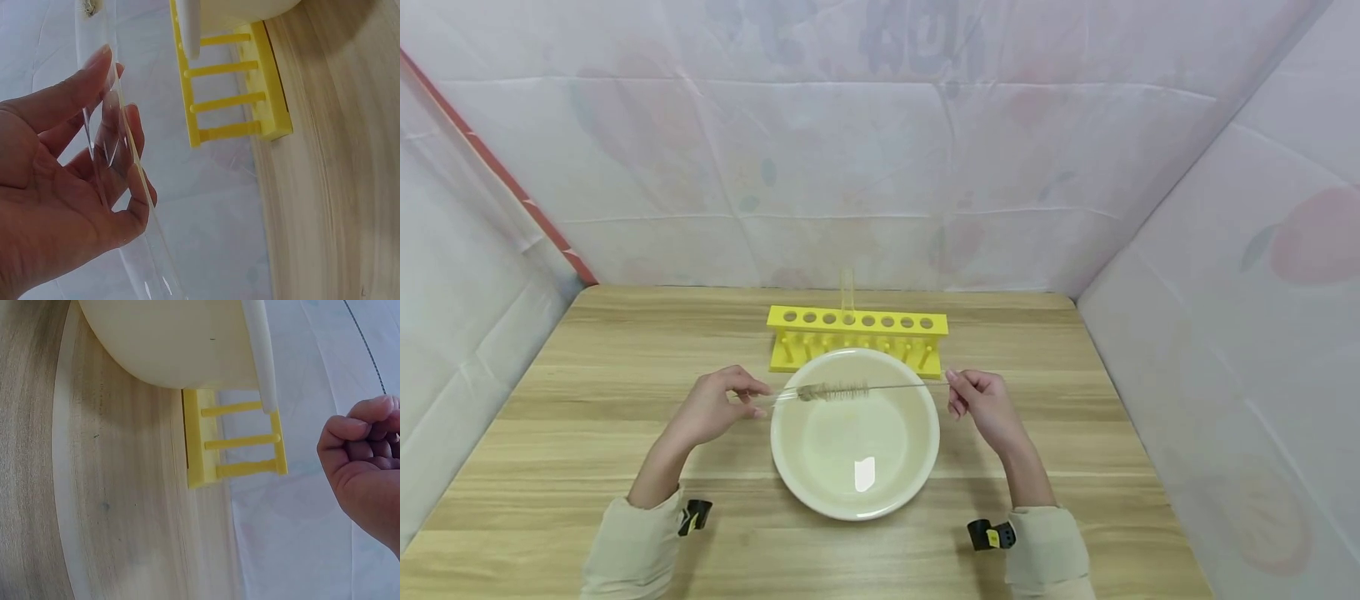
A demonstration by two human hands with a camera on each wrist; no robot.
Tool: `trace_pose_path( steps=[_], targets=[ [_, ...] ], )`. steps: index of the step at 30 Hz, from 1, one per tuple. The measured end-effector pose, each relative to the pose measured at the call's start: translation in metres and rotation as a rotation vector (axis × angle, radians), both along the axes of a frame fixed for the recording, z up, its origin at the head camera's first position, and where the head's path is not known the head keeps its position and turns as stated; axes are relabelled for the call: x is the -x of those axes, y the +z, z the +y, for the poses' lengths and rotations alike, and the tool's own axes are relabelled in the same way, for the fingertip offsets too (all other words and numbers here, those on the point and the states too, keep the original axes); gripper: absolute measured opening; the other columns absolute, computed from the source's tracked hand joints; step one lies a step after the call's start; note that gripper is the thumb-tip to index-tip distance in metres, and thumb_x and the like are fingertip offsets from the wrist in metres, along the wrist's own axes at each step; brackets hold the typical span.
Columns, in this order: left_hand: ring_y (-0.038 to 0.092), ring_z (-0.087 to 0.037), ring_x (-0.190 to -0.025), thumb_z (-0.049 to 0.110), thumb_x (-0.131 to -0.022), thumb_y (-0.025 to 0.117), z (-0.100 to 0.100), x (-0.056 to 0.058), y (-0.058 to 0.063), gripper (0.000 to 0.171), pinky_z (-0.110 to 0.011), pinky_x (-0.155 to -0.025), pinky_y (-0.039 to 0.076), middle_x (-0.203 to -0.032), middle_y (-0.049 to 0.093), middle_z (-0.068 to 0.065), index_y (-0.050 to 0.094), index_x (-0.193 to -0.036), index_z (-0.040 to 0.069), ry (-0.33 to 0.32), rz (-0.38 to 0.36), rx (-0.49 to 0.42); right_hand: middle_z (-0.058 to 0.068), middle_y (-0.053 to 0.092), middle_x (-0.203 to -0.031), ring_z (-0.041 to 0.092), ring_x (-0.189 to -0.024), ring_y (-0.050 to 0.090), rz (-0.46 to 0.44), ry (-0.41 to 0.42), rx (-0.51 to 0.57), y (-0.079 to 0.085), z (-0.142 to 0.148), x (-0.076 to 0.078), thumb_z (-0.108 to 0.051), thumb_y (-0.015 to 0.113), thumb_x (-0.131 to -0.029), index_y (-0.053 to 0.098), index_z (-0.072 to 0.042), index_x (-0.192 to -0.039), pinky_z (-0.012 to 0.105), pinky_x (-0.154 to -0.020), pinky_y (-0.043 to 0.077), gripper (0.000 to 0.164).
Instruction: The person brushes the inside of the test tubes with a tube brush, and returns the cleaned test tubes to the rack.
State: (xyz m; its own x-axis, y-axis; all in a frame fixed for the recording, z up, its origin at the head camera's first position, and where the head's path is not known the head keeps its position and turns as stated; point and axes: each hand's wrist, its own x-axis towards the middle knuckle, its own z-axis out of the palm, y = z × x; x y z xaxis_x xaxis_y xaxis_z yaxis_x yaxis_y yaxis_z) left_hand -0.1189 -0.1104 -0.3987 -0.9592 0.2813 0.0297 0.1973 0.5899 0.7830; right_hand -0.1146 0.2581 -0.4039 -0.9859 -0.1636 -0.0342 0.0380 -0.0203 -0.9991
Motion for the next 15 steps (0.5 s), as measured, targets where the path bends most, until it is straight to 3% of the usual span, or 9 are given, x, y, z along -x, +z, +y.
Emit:
trace_pose_path(
  steps=[3,9,15],
  targets=[
    [0.053,-0.014,-0.071,-0.002,-0.07,0.075,0.001,0.0,-0.001,0.021,-0.03,-0.062,0.045,-0.078,0.057,0.001,0.072,-0.09,0.005,-0.002,-0.004,-0.006,0.001,0.044,-0.054,0.014,-0.049,0.044,-0.013,0.02,0.028,0.0,0.002,0.0,-0.015,0.045,-0.097,0.049,-0.003,-0.063,0.022,-0.049,0.04,0.036],
    [0.053,-0.015,-0.073,-0.001,-0.07,0.074,0.003,0.0,-0.001,0.022,-0.03,-0.064,0.045,-0.081,0.058,-0.003,0.071,-0.091,0.003,-0.005,0.006,0.007,0.0,0.041,-0.05,0.011,-0.046,0.042,-0.086,-0.058,0.076,0.0,-0.003,0.001,-0.015,0.047,-0.096,0.049,-0.005,-0.058,0.021,-0.049,0.038,0.039],
    [0.052,-0.015,-0.071,-0.001,-0.068,0.075,0.008,-0.001,0.0,0.021,-0.031,-0.064,0.045,-0.078,0.056,0.001,0.072,-0.088,0.005,0.041,0.029,0.035,-0.001,0.035,-0.05,0.009,-0.043,0.035,-0.098,-0.092,0.12,-0.001,-0.009,0.003,-0.013,0.046,-0.096,0.047,-0.006,-0.056,0.02,-0.048,0.03,0.04]
  ],
)
